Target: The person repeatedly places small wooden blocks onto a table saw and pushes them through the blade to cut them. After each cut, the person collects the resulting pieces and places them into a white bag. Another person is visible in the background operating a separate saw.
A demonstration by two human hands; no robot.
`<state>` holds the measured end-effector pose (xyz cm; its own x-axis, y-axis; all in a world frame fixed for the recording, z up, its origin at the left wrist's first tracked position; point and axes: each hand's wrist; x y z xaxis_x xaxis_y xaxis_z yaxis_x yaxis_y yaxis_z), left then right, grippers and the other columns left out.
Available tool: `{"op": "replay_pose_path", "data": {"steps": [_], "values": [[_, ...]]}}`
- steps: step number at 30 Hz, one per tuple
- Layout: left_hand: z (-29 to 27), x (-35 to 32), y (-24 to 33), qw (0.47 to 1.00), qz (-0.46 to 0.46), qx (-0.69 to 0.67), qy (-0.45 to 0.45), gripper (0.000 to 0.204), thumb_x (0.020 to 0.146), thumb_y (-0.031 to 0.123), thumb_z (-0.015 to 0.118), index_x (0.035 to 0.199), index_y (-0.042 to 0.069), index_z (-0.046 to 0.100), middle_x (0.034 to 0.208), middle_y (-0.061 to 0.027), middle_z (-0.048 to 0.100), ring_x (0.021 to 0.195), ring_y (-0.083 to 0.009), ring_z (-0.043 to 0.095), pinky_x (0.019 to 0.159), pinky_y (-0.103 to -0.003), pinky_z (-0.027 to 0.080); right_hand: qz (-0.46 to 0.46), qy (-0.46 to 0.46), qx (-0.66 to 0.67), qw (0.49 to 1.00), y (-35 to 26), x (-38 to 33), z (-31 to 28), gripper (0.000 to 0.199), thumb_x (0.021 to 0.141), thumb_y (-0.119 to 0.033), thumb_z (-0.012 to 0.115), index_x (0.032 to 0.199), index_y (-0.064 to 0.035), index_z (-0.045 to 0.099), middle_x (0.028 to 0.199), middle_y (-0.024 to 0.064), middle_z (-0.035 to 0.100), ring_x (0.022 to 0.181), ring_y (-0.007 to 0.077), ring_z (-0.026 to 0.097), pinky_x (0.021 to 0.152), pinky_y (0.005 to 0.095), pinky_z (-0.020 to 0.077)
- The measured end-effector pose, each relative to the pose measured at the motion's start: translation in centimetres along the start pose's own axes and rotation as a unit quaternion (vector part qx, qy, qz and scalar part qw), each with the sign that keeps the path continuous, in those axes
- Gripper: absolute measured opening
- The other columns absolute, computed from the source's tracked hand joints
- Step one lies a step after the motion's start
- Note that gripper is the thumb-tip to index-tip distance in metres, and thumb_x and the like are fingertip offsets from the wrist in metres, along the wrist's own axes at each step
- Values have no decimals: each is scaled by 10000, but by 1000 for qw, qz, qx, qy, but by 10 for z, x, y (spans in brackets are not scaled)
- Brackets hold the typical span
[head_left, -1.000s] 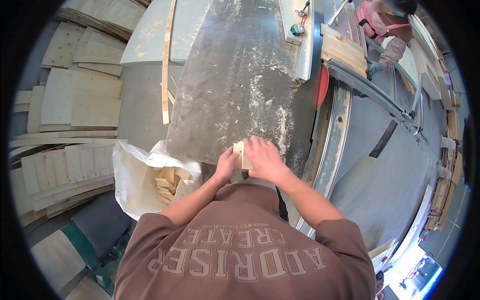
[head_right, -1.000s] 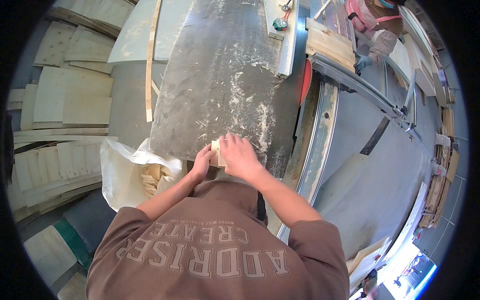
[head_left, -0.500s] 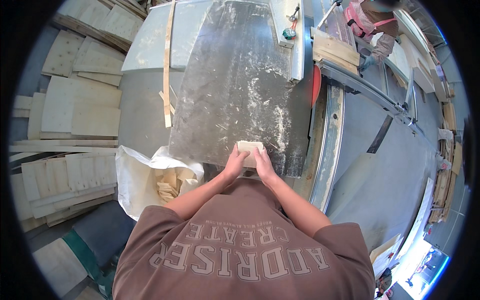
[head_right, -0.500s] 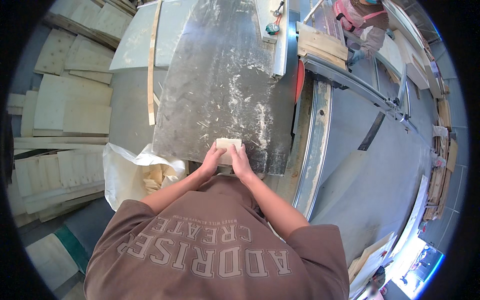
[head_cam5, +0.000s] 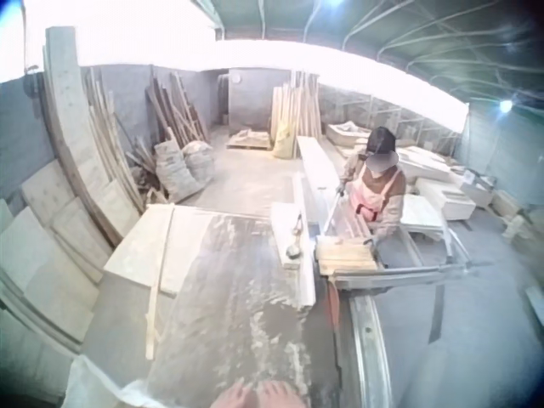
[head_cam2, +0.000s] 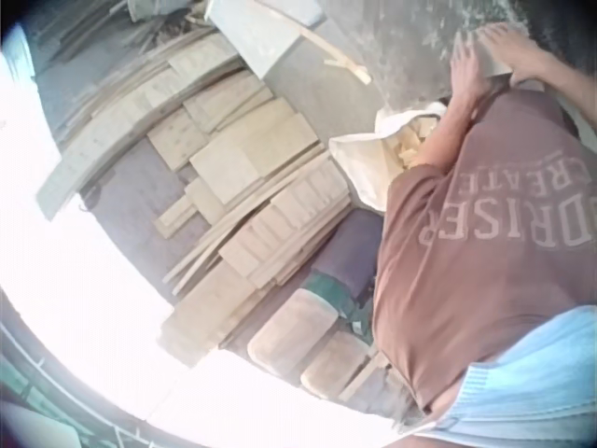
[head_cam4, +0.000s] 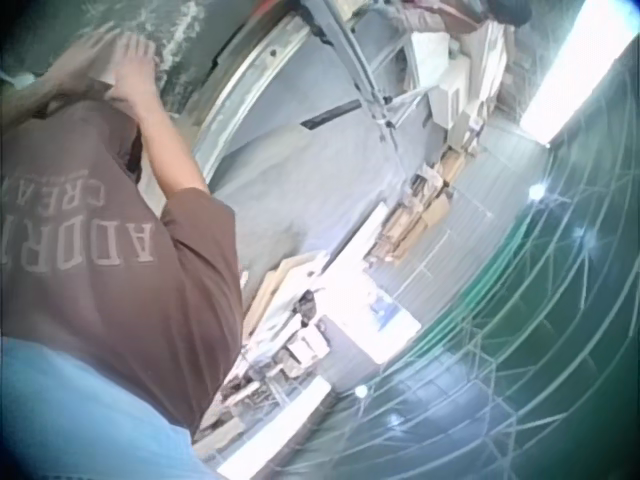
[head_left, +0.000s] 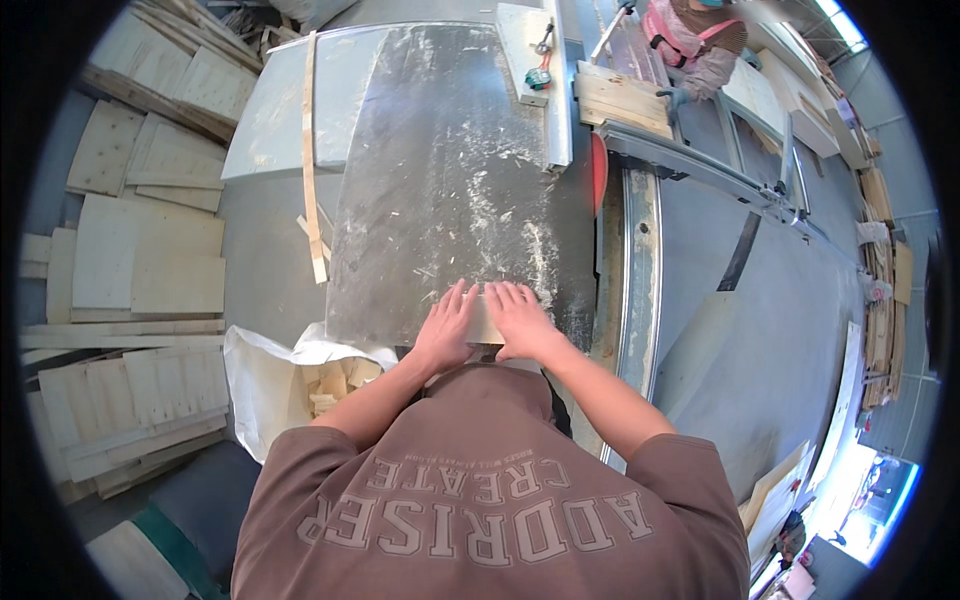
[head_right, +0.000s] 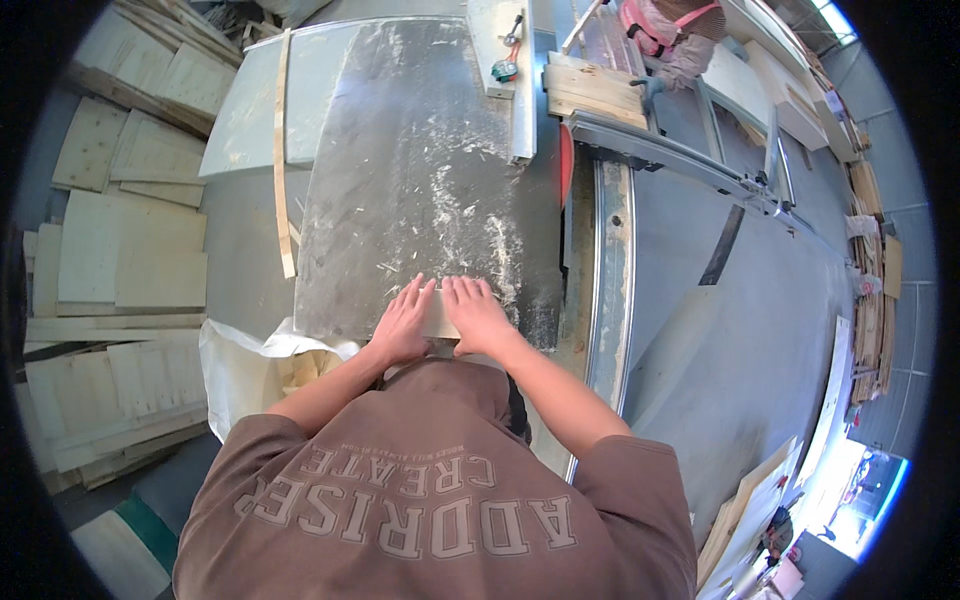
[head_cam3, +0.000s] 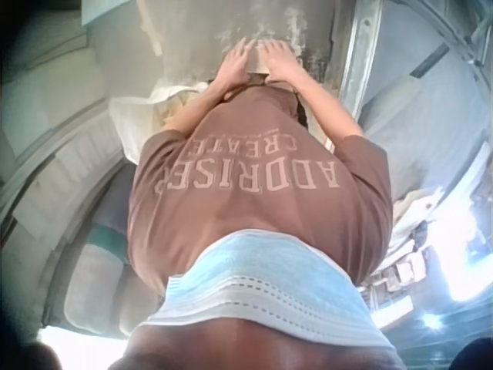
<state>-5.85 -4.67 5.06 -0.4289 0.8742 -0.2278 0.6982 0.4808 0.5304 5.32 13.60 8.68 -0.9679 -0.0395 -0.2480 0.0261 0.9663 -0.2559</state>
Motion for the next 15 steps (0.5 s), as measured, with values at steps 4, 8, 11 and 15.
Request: {"op": "replay_pose_path", "data": {"steps": [4, 8, 11, 15], "values": [[3, 7, -5, 1000, 11, -16, 14, 1019, 666, 181, 930, 1521, 41, 395, 1491, -199, 509, 1403, -411, 492, 1189, -472, 442, 18, 22, 6, 1000, 1, 10, 14, 742, 629, -96, 888, 1264, -7, 514, 1192, 151, 603, 1204, 345, 600, 1083, 444, 454], [2, 11, -6, 1000, -8, -24, 3, 1010, 642, 195, 957, 1485, 50, 421, 1419, -187, 544, 1367, -401, 517, 1157, -458, 473, 9, 27, 28, 999, 8, 14, 20, 778, 612, -88, 894, 1281, 2, 508, 1207, 167, 593, 1213, 366, 591, 1086, 465, 462], [-2, 13, -5, 999, -11, -34, -11, 1036, 638, 196, 963, 1498, 42, 406, 1428, -196, 534, 1372, -408, 511, 1161, -465, 471, 17, -1, 50, 999, 9, 15, 19, 842, 618, -111, 902, 1335, 21, 480, 1263, 203, 567, 1254, 400, 563, 1103, 484, 460], [-6, 10, 0, 996, -22, -81, -4, 1135, 704, 196, 937, 1606, 8, 274, 1515, -245, 464, 1415, -419, 485, 1210, -470, 428, 68, 8, 187, 980, 11, 11, 22, 1021, 793, -307, 876, 1550, 79, 310, 1511, 273, 470, 1454, 417, 454, 1203, 480, 399]]}}
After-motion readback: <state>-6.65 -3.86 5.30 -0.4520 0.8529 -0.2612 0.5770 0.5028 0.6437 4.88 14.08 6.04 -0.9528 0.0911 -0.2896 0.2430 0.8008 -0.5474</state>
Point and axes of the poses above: each hand's wrist, its own x-axis towards the middle knuckle, its own z-axis out of the palm, y = z × x
